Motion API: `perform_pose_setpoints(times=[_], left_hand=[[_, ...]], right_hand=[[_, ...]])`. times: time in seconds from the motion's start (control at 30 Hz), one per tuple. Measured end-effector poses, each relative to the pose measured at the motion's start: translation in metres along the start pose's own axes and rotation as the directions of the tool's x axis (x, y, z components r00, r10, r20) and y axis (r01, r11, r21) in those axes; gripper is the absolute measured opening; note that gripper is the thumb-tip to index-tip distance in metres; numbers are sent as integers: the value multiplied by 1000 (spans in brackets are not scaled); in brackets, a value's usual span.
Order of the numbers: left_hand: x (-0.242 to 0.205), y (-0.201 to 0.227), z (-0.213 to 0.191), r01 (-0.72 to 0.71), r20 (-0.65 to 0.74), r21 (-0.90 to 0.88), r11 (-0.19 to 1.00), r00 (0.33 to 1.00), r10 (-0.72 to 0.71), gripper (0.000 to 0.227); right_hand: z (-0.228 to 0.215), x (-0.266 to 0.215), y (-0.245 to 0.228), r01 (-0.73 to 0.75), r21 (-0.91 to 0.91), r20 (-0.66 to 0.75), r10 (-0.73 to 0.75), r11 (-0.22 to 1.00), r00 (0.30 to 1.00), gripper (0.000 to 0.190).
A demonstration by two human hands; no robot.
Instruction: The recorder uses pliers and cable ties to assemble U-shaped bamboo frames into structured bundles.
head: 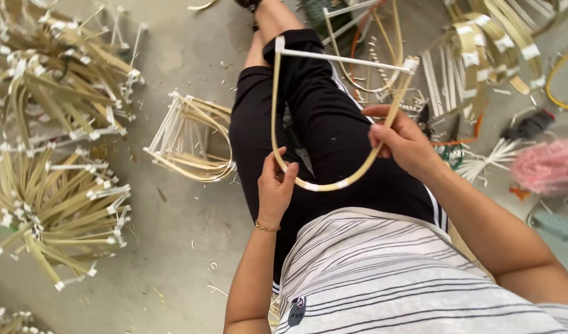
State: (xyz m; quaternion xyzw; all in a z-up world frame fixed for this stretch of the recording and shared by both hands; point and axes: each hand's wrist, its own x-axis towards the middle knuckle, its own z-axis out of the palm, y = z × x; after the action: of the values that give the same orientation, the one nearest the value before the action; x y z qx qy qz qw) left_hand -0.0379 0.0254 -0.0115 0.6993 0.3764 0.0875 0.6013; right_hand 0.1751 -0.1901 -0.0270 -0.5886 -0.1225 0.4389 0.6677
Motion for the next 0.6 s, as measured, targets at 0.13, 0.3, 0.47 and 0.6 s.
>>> perform_pose_setpoints(times=[0.13, 0.3, 0.47, 0.6], left_hand=[[18, -18, -14, -145, 48, -47, 988, 988, 147, 46], [38, -25, -63, -26, -218, 219, 975, 973, 74, 36], [69, -48, -173, 92, -563, -20, 996, 822, -87, 32], [91, -90, -243, 251, -707, -19, 968, 682, -190, 33]], right_hand=[[11, 0, -12, -65, -180, 69, 79, 982, 995, 40], [25, 21, -45, 456, -602, 478, -161, 656, 863, 53], [-59, 108, 47, -41, -609, 38, 81, 792, 996, 44], [-102, 170, 118, -91, -896, -59, 87, 435, 994, 36]])
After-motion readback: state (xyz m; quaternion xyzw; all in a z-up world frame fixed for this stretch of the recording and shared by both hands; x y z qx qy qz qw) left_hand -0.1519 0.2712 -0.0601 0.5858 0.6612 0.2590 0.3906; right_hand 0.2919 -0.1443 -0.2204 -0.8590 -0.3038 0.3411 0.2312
